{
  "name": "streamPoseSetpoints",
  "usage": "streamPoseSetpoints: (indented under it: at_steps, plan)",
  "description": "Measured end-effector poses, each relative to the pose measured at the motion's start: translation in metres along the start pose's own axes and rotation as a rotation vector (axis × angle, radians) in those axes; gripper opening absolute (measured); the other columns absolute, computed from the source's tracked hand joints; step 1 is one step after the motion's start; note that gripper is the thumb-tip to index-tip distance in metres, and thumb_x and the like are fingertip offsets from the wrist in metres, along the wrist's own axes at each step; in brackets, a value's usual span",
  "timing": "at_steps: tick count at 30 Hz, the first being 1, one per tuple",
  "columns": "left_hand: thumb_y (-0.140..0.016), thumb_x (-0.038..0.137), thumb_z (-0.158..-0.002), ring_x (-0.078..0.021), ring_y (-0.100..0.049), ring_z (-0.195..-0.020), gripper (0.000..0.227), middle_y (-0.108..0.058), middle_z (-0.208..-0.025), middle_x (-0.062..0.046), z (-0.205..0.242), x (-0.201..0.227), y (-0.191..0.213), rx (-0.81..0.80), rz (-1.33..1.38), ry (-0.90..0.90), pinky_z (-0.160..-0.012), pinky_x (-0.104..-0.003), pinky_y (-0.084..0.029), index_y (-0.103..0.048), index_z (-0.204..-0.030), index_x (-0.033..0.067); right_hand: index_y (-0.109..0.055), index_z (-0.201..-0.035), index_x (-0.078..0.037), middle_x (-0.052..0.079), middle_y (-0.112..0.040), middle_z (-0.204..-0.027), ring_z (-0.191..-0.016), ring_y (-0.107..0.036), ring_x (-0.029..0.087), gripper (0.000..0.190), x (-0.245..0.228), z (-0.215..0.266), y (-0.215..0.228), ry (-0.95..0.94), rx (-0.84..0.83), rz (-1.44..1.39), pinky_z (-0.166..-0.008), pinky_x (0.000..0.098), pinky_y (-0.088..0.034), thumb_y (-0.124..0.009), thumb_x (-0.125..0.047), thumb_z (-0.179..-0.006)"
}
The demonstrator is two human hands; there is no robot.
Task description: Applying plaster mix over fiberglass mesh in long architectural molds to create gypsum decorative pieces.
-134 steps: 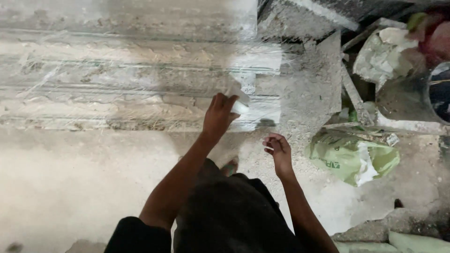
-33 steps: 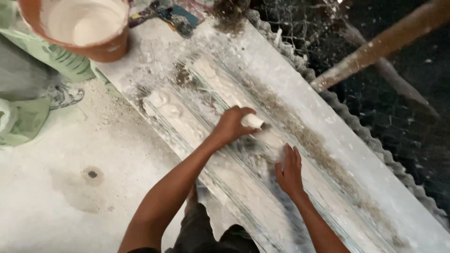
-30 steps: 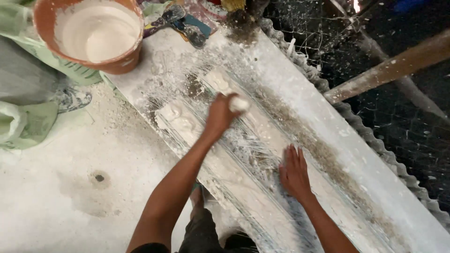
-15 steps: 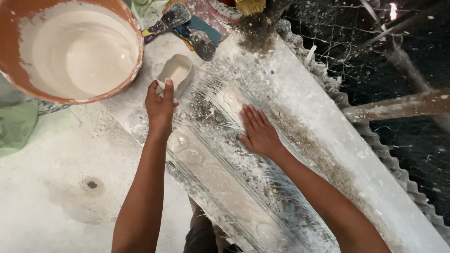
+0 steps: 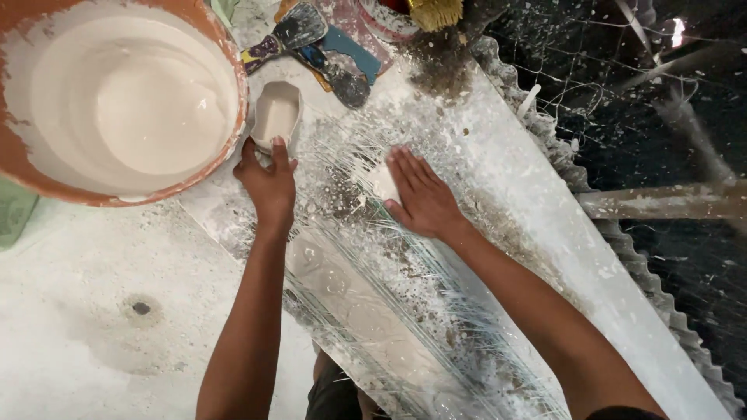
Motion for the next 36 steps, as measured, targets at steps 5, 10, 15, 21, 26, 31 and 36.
streamPoseSetpoints:
  at_steps: [5, 10, 15, 21, 26, 31, 36]
  plan:
    - [-0.065, 0.015, -0.103, -0.0418, -0.070, -0.095, 0.066, -0.023, -0.136, -0.036, 0.042, -0.014, 0.005, -0.017, 0.008, -0.019, -0.081, -0.039, -0.069, -0.029, -0.155, -0.0033, -0.022, -0.162, 0.004, 0.028, -0.026, -0.166, -0.155, -0.023, 0.040, 0.076, 0.006, -0.010, -0.004, -0.005, -0.103, -0.170, -0.128, 0.0471, -0.018, -0.036, -0.048, -0.107]
    - [-0.061, 0.005, -0.104, -0.0267, -0.067, -0.092, 0.064, -0.027, -0.134, -0.025, 0.111, 0.003, 0.001, -0.122, 0.063, -0.060, -0.071, -0.030, -0.062, -0.025, -0.156, -0.0031, -0.020, -0.163, 0.002, 0.027, -0.022, -0.168, -0.156, -0.021, 0.040, 0.074, 0.007, -0.023, -0.014, -0.010, -0.069, -0.224, -0.128, 0.0479, -0.020, -0.035, -0.046, -0.109]
    - [-0.056, 0.001, -0.106, -0.0235, -0.058, -0.106, 0.063, -0.031, -0.134, -0.012, 0.164, 0.023, 0.002, -0.293, 0.048, -0.167, -0.085, -0.029, -0.055, -0.024, -0.160, 0.0004, -0.018, -0.164, 0.000, 0.023, -0.021, -0.169, -0.159, -0.019, 0.037, 0.076, 0.008, -0.019, -0.007, 0.055, -0.061, -0.240, -0.130, 0.0483, -0.019, -0.032, -0.051, -0.111]
    - [-0.055, 0.004, -0.105, -0.0217, -0.056, -0.107, 0.063, -0.034, -0.136, -0.012, 0.200, 0.010, 0.015, -0.355, -0.127, -0.132, -0.085, -0.029, -0.049, -0.023, -0.160, 0.0010, -0.021, -0.164, 0.000, 0.022, -0.021, -0.170, -0.158, -0.019, 0.037, 0.077, 0.012, 0.068, -0.002, 0.102, -0.083, -0.237, -0.128, 0.0475, -0.018, -0.033, -0.052, -0.108]
    - [-0.059, 0.003, -0.103, -0.0239, -0.059, -0.106, 0.064, -0.037, -0.128, -0.013, 0.237, 0.016, 0.017, -0.397, -0.241, -0.180, -0.085, -0.032, -0.051, -0.027, -0.159, 0.0007, -0.027, -0.160, 0.004, 0.027, -0.027, -0.166, -0.154, -0.025, 0.042, 0.077, 0.010, 0.164, 0.006, 0.141, -0.084, -0.233, -0.125, 0.0504, -0.023, -0.032, -0.052, -0.107]
    - [-0.060, 0.002, -0.100, -0.0279, -0.060, -0.107, 0.068, -0.038, -0.129, -0.017, 0.313, 0.016, 0.012, -0.422, -0.284, -0.226, -0.086, -0.034, -0.052, -0.027, -0.159, 0.0024, -0.029, -0.159, 0.004, 0.027, -0.029, -0.165, -0.154, -0.026, 0.042, 0.076, 0.008, 0.265, 0.021, 0.135, -0.067, -0.246, -0.125, 0.0508, -0.023, -0.030, -0.052, -0.107]
    - [-0.060, 0.002, -0.099, -0.0280, -0.059, -0.104, 0.065, -0.039, -0.129, -0.019, 0.437, 0.010, 0.011, -0.451, -0.324, -0.273, -0.087, -0.036, -0.053, -0.028, -0.156, -0.0022, -0.022, -0.162, 0.002, 0.024, -0.021, -0.169, -0.155, -0.020, 0.041, 0.075, 0.011, 0.390, 0.023, 0.137, -0.042, -0.278, -0.125, 0.0510, -0.018, -0.031, -0.049, -0.108]
Point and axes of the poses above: each hand's wrist, its own z-axis away from the middle knuckle, its own y-axis out of the back of the hand, x = y × z, the point moved 8 cm from there along -z, towards the middle knuckle
